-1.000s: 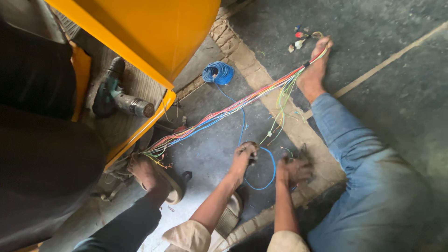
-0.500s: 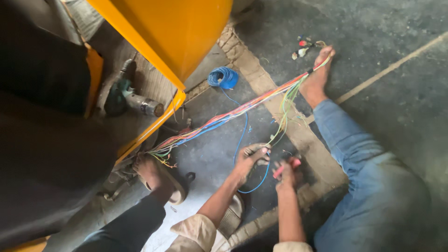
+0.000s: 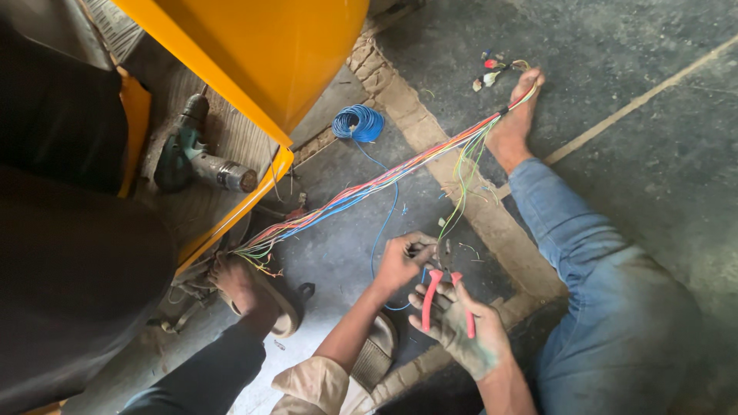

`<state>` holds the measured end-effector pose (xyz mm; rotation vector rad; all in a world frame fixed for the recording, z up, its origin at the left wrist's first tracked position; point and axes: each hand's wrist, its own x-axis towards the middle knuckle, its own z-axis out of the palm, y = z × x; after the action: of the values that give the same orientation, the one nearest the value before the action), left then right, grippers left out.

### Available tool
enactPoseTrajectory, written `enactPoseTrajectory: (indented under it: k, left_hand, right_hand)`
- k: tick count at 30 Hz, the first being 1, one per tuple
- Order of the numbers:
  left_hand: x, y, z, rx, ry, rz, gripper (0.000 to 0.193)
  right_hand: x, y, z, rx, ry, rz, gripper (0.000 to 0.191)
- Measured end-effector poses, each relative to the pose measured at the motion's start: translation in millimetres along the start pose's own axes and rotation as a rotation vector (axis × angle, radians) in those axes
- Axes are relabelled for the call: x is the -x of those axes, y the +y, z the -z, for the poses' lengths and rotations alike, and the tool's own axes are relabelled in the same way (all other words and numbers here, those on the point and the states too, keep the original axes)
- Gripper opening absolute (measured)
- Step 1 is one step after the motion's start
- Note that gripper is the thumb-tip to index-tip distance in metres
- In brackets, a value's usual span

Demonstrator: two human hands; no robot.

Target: The person sits on the floor next to a yellow auto-rickshaw and works on a multicolored wiring harness, holding the harness taut with one foot. They use pliers to cut and strip individual wires, separating and arranging the wires along the harness.

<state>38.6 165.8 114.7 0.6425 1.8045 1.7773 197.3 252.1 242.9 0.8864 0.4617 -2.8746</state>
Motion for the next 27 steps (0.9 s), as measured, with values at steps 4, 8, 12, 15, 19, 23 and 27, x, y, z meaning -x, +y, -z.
enactPoseTrajectory:
  k: [4,8,12,15,19,23,27]
  left_hand:
    - [1.3,14.7,-0.5,-0.071,-0.009,-0.085,0.013]
    - [4.4,27.7,1.6,-0.140,-0.024,-0.106,0.014]
    - [4.3,42.9,9.8,-0.153,-0.053,-0.107,0.012]
    - [2.3,55.0,20.9,-0.422,-0.084,-0.315,0.011]
    - [-0.2,67.1,25.4,-0.409,-0.125,-0.306,0.011]
    - [-1.0,72.6,27.7,-0.294,-0.130,-0.256,0.013]
    - [-1.2,73.5,26.3,-0.333,-0.104,-0.305,0.014]
  right_hand:
    - [-7.7,1.2,21.5,-0.079,-0.058,-0.001,0.044]
    - [-13.6,4.2,45.1,-0.188,-0.086,-0.013,0.036]
    - [-14.1,4.7,56.9,-0.467,-0.513,-0.167,0.033]
    - [-10.2,6.2,58.3,-0.228,-0.243,-0.041,0.034]
    - [-10.7,2.6,52.3,0.105,-0.032,0.058,0.037]
    - [-12.8,0.3,42.9,0.339,0.105,0.087,0.040]
    - [-7.4,1.6,40.3,0.310,0.122,0.096,0.046]
